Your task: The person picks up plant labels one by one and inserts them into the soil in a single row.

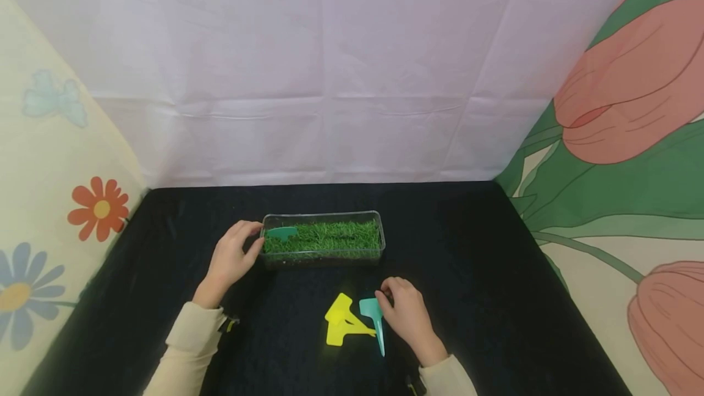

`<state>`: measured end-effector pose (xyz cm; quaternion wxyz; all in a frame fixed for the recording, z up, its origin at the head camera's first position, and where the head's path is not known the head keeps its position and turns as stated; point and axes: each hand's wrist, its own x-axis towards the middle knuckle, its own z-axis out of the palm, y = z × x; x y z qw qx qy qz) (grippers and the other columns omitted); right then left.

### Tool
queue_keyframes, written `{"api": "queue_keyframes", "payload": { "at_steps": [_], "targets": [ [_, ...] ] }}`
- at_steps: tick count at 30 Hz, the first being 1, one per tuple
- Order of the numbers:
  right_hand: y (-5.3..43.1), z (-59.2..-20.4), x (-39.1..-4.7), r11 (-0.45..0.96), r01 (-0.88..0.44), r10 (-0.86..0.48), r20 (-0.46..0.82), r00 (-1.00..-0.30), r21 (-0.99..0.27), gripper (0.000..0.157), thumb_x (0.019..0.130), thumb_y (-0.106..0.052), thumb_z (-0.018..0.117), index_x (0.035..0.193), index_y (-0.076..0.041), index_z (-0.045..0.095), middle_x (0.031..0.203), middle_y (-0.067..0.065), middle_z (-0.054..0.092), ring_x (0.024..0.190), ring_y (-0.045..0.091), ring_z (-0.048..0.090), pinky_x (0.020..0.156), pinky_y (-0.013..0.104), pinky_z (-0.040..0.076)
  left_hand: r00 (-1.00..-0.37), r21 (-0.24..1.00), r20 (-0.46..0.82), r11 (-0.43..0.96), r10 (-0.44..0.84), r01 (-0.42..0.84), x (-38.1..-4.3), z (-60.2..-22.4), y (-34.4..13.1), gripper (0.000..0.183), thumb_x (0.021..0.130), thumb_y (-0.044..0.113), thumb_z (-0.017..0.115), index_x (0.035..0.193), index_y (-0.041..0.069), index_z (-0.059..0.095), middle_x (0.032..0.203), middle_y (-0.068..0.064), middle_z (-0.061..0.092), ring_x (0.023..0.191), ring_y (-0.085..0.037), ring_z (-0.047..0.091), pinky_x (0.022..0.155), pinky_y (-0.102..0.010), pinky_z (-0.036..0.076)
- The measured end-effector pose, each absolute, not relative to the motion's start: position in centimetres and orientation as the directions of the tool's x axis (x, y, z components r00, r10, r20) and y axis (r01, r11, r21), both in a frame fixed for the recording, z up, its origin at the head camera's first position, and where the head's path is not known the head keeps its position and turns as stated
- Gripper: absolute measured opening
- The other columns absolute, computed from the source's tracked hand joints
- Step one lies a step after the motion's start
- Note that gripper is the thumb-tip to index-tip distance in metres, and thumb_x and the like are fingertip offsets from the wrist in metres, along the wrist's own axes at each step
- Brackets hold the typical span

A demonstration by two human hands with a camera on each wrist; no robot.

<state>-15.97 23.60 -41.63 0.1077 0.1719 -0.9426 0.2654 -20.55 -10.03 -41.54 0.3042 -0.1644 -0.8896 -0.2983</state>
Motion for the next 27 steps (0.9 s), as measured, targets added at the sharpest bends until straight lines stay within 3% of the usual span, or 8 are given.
{"api": "queue_keyframes", "payload": {
  "at_steps": [6,19,27],
  "targets": [
    [23.6,-41.6,-16.0,0.799,-0.385,-0.268,0.299,-0.916,-0.463,0.014,0.075,-0.001,0.071,0.073,-0.011,0.061,0.066,-0.006,0.052,0.059,0.008,0.050,0.053,0.023,0.043,-0.745,0.464,0.665,0.749,0.058,0.472,-19.4,-41.5,-10.5,0.021,0.075,-0.001,0.070,0.095,-0.001,0.063,0.087,-0.010,0.059,0.078,-0.024,0.057,0.066,-0.038,0.049],
    [23.7,-41.7,-16.1,0.805,-0.379,-0.270,0.287,-0.919,-0.456,0.011,0.075,-0.002,0.071,0.078,-0.009,0.064,0.070,-0.005,0.055,0.062,0.009,0.052,0.055,0.025,0.045,-0.805,0.603,0.587,0.710,-0.087,0.363,-17.2,-43.4,-12.4,0.018,0.077,-0.004,0.068,0.094,0.000,0.062,0.083,-0.010,0.059,0.075,-0.024,0.057,0.065,-0.039,0.049],
    [24.0,-41.7,-16.1,0.825,-0.336,-0.274,0.199,-0.941,-0.455,0.010,0.077,-0.005,0.070,0.086,-0.005,0.065,0.076,0.000,0.058,0.068,0.013,0.054,0.059,0.029,0.046,-0.819,0.634,0.560,0.701,-0.124,0.327,-16.1,-44.6,-12.9,0.018,0.076,-0.005,0.067,0.093,-0.002,0.062,0.081,-0.010,0.059,0.073,-0.025,0.057,0.063,-0.040,0.048]
  ]
}}
